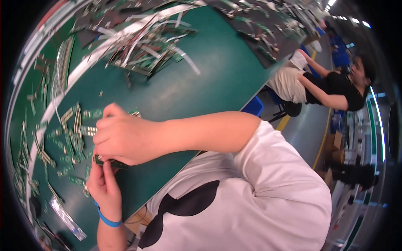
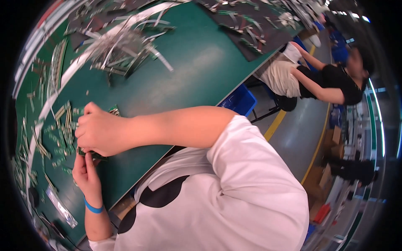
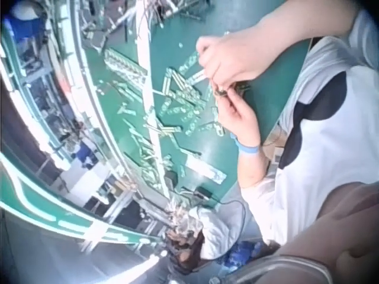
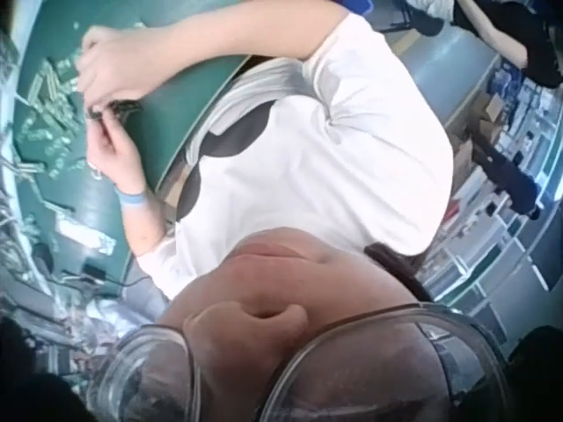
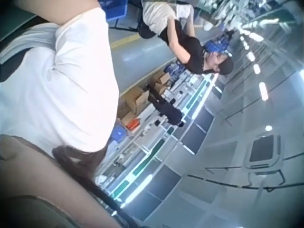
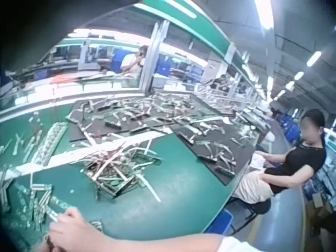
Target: The person assembles circuit boards by plugging ribbon cables and wire connectors into the boards by hand.
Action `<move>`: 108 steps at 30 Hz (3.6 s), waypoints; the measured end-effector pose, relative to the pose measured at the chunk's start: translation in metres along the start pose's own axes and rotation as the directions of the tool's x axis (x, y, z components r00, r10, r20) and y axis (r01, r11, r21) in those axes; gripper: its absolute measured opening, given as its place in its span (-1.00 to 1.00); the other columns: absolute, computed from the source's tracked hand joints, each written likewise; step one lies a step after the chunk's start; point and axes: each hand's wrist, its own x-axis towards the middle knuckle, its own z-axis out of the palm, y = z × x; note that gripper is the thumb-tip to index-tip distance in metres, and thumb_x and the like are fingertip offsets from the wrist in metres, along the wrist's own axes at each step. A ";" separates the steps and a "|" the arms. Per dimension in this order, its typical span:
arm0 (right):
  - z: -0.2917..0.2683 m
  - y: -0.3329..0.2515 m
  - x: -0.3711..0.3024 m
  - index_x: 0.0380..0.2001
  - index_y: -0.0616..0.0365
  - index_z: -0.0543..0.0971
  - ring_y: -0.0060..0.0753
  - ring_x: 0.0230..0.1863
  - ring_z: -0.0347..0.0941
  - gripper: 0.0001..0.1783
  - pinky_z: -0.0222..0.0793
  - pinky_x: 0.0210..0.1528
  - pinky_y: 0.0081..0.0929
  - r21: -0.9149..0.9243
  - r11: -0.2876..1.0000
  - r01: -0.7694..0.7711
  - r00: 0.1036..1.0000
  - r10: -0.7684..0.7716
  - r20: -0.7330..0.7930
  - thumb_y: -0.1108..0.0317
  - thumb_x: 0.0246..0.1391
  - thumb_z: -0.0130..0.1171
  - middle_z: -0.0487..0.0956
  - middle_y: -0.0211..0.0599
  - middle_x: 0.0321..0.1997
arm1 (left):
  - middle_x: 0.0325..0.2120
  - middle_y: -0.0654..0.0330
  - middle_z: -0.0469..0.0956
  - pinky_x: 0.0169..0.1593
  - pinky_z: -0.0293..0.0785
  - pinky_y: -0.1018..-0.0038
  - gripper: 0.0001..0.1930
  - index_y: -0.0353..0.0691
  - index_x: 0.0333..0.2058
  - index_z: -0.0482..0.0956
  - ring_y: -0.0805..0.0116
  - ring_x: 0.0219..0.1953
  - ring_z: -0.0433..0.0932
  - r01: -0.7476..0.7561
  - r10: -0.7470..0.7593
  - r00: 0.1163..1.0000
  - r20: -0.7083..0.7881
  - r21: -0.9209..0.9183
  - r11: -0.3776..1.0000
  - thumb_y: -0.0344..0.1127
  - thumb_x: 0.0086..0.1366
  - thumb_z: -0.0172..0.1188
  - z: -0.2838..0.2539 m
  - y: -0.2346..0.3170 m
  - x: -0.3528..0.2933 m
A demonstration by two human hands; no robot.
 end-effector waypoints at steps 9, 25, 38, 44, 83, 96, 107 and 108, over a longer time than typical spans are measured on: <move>-0.072 -0.010 -0.042 -0.39 0.12 0.53 -0.32 -0.41 0.50 -0.75 0.31 -0.32 -0.39 0.055 0.941 -0.333 0.929 0.317 0.190 0.17 0.10 0.03 0.53 -0.35 -0.50 | -0.02 -0.07 0.40 -0.12 0.50 0.51 -0.54 -0.39 0.19 0.09 0.21 -0.04 0.48 0.036 0.005 0.996 0.085 -0.475 0.879 -0.44 0.34 -0.13 0.015 0.004 0.005; -0.301 0.071 -0.232 -0.20 0.19 0.49 -0.68 -0.85 0.18 -0.63 0.19 -0.75 -0.68 0.457 0.258 -0.851 0.206 0.965 -0.161 0.13 0.24 -0.17 0.58 -0.26 -0.23 | -0.05 -0.05 0.46 -0.28 0.47 0.64 -0.57 -0.35 0.11 0.27 0.33 -0.18 0.56 0.141 -0.136 0.990 0.035 -0.262 0.955 -0.19 0.40 -0.21 0.023 0.013 0.019; -0.389 0.137 -0.262 -0.10 0.14 0.50 -0.74 -0.80 0.18 -0.61 0.21 -0.71 -0.74 0.311 0.175 -0.934 0.123 0.976 -0.178 0.09 0.22 -0.11 0.55 -0.22 -0.15 | -0.07 0.03 0.48 -0.36 0.41 0.69 -0.64 -0.36 0.02 0.37 0.41 -0.28 0.56 0.129 -0.135 0.990 -0.038 -0.134 0.983 -0.24 0.38 -0.16 0.029 0.004 0.020; -0.422 0.174 -0.279 -0.10 0.09 0.51 -0.69 -0.80 0.24 -0.62 0.11 -0.79 -0.74 0.327 0.166 -0.930 0.078 0.961 -0.267 0.09 0.22 -0.13 0.55 -0.29 -0.13 | -0.12 0.06 0.52 -0.42 0.39 0.71 -0.68 -0.36 -0.04 0.42 0.45 -0.32 0.56 0.096 -0.100 0.993 -0.066 -0.061 0.994 -0.29 0.37 -0.12 0.030 0.000 0.022; -0.380 0.165 -0.243 -0.26 -0.09 0.59 -0.30 0.06 0.31 -0.80 -0.04 0.17 -0.03 -0.752 0.330 -0.570 0.578 0.812 -0.081 0.25 0.00 0.11 0.49 -0.42 -0.14 | -0.23 0.07 0.55 -0.42 0.40 0.69 -0.79 -0.36 -0.14 0.47 0.43 -0.33 0.57 0.077 -0.079 0.994 -0.073 -0.018 0.997 -0.42 0.32 -0.06 0.034 0.007 0.020; -0.260 0.091 -0.124 -0.37 0.09 0.52 -0.16 -0.14 0.36 -0.79 0.23 -0.09 -0.28 -0.673 0.690 -0.267 0.945 0.326 -0.040 0.28 -0.10 0.22 0.46 -0.23 -0.24 | -0.45 0.16 0.56 -0.44 0.42 0.65 -0.88 -0.41 -0.32 0.56 0.47 -0.47 0.53 -0.131 0.132 0.991 -0.022 0.044 0.990 -0.52 0.22 0.06 0.028 0.005 0.020; 0.008 0.009 0.001 -0.51 0.14 0.51 -0.22 -0.34 0.37 -0.78 0.32 -0.29 -0.31 -0.233 0.960 -0.156 0.979 0.181 0.089 0.21 -0.08 0.22 0.42 -0.31 -0.46 | -0.37 0.14 0.53 -0.46 0.34 0.63 -0.78 -0.33 -0.15 0.46 0.53 -0.61 0.41 -0.241 0.227 0.898 -0.377 0.012 0.971 -0.42 0.35 -0.14 0.002 0.003 -0.003; 0.016 0.010 0.004 -0.45 0.13 0.53 -0.22 -0.27 0.35 -0.77 0.31 -0.24 -0.31 -0.282 0.945 -0.163 0.982 0.184 0.049 0.20 -0.11 0.24 0.42 -0.33 -0.40 | -0.12 0.12 0.44 -0.35 0.37 0.63 -0.69 -0.30 0.02 0.32 0.53 -0.41 0.45 -0.291 0.205 0.847 -0.490 -0.105 0.951 -0.50 0.30 -0.08 0.003 0.007 0.000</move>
